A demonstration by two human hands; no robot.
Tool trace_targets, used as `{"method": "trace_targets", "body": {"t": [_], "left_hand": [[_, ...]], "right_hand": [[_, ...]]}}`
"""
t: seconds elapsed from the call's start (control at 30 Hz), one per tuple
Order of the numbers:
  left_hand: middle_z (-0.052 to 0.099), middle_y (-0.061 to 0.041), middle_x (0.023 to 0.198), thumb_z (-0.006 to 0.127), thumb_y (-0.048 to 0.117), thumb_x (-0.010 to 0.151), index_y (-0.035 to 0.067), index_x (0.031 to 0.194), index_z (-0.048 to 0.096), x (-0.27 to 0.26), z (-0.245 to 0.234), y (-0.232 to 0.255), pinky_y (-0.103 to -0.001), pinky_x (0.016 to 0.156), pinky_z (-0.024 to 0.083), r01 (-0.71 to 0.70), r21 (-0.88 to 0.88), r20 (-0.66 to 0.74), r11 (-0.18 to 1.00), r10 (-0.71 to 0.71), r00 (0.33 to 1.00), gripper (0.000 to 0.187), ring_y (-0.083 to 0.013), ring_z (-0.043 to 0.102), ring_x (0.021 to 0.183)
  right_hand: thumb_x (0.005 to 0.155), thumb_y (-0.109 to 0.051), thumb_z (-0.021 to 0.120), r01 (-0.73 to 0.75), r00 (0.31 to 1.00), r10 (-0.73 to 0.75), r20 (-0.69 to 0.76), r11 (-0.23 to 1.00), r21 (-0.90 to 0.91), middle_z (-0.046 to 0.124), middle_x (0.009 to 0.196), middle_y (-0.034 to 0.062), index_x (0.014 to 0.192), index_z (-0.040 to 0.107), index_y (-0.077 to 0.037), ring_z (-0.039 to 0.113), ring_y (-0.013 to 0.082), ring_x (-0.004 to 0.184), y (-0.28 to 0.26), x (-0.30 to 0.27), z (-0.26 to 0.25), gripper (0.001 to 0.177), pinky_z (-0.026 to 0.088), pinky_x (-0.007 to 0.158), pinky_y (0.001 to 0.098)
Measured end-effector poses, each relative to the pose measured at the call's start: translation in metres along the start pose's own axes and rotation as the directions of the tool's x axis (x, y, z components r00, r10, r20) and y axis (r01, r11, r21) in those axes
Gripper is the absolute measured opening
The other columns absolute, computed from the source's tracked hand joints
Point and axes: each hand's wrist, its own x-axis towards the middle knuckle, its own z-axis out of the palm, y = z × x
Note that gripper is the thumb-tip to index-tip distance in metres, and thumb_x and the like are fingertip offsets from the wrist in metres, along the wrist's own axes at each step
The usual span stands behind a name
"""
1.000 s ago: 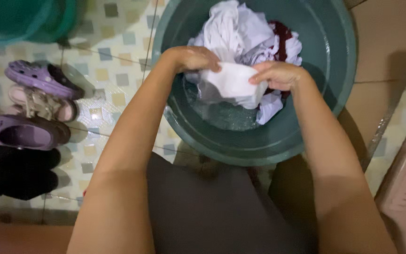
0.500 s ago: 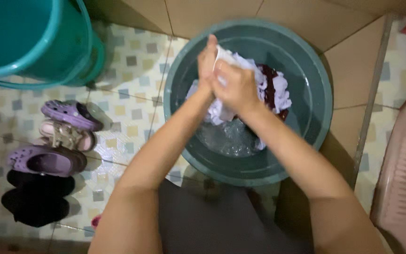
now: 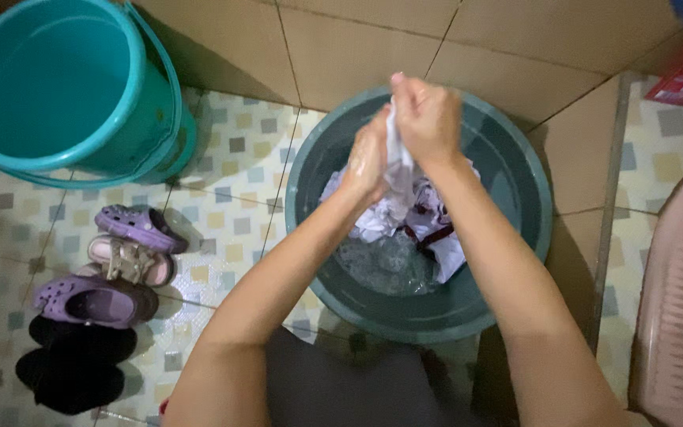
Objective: The person washes clothing in a basin of water, rubbing the fabric together and rinsing it by hand.
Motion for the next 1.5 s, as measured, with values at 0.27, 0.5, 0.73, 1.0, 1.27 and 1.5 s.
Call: {"method": "trace_targets", "body": {"t": [0.27,0.5,0.73,1.0,1.27,1.5], "left_hand": [[0.069,-0.001,0.087,0.053,0.036,0.095,0.012,0.109,0.066,0.029,-0.036,-0.001,-0.032,0.066,0.054,-0.11,0.227,0.037,0.968,0.104,0.994,0.031,-0.0141,0.064,0.077],[0.059,-0.003,0.088,0.059,0.043,0.1,0.006,0.099,0.059,0.044,-0.048,0.006,-0.038,0.065,0.047,-0.133,0.318,0.109,0.939,0.103,0.989,0.037,-0.0187,0.056,0.076],[0.069,-0.003,0.09,0.057,0.044,0.094,0.007,0.104,0.071,0.017,-0.025,0.006,-0.034,0.069,0.055,-0.006,0.12,0.103,0.993,-0.006,0.995,0.041,-0.0151,0.066,0.08],[0.058,-0.01,0.1,0.057,0.046,0.103,0.004,0.109,0.058,0.038,-0.043,0.001,-0.044,0.069,0.048,-0.029,0.196,0.068,0.98,0.016,0.998,0.042,-0.0235,0.057,0.085],[0.072,-0.012,0.117,0.052,0.051,0.098,0.004,0.126,0.064,-0.021,0.026,0.078,-0.04,0.088,0.059,0.203,0.237,0.357,0.95,-0.28,0.891,0.056,-0.023,0.07,0.103],[0.072,-0.009,0.107,0.067,0.041,0.1,0.002,0.12,0.068,-0.025,0.028,0.099,-0.031,0.081,0.055,-0.428,0.717,0.628,0.55,-0.241,0.74,0.044,-0.0125,0.065,0.093]], "right_hand": [[0.1,-0.027,0.062,0.257,0.966,-0.25,0.072,0.96,-0.114,0.064,0.07,0.0195,0.074,0.065,-0.006,0.067,0.034,0.062,-0.004,-0.027,0.021,0.034,0.051,0.059,0.0452],[0.088,-0.023,0.067,0.381,0.923,-0.372,0.096,0.918,-0.111,0.065,0.068,0.0164,0.074,0.067,-0.006,0.065,0.0344,0.058,-0.019,-0.031,0.018,0.022,0.052,0.057,0.0475],[0.104,-0.022,0.065,0.04,0.998,-0.044,-0.034,0.994,-0.103,0.066,0.076,0.0163,0.087,0.07,-0.005,0.066,0.0296,0.062,-0.015,0.012,0.006,0.025,0.052,0.058,0.0426],[0.097,-0.012,0.065,0.444,0.896,-0.444,0.003,0.895,-0.048,0.071,0.084,0.0155,0.092,0.072,-0.001,0.069,0.0271,0.07,-0.009,-0.017,0.011,0.014,0.055,0.063,0.0382],[0.11,-0.035,0.064,-0.493,0.864,0.44,0.245,0.639,0.59,0.057,0.071,-0.0095,0.082,0.061,-0.013,0.047,0.0035,0.061,0.065,0.025,-0.052,0.036,0.037,0.054,0.025],[0.106,-0.041,0.057,-0.468,0.822,0.165,0.545,0.742,0.481,0.056,0.064,-0.0088,0.074,0.059,-0.015,0.047,0.0008,0.054,0.058,0.018,-0.063,0.042,0.038,0.047,0.0226]]}}
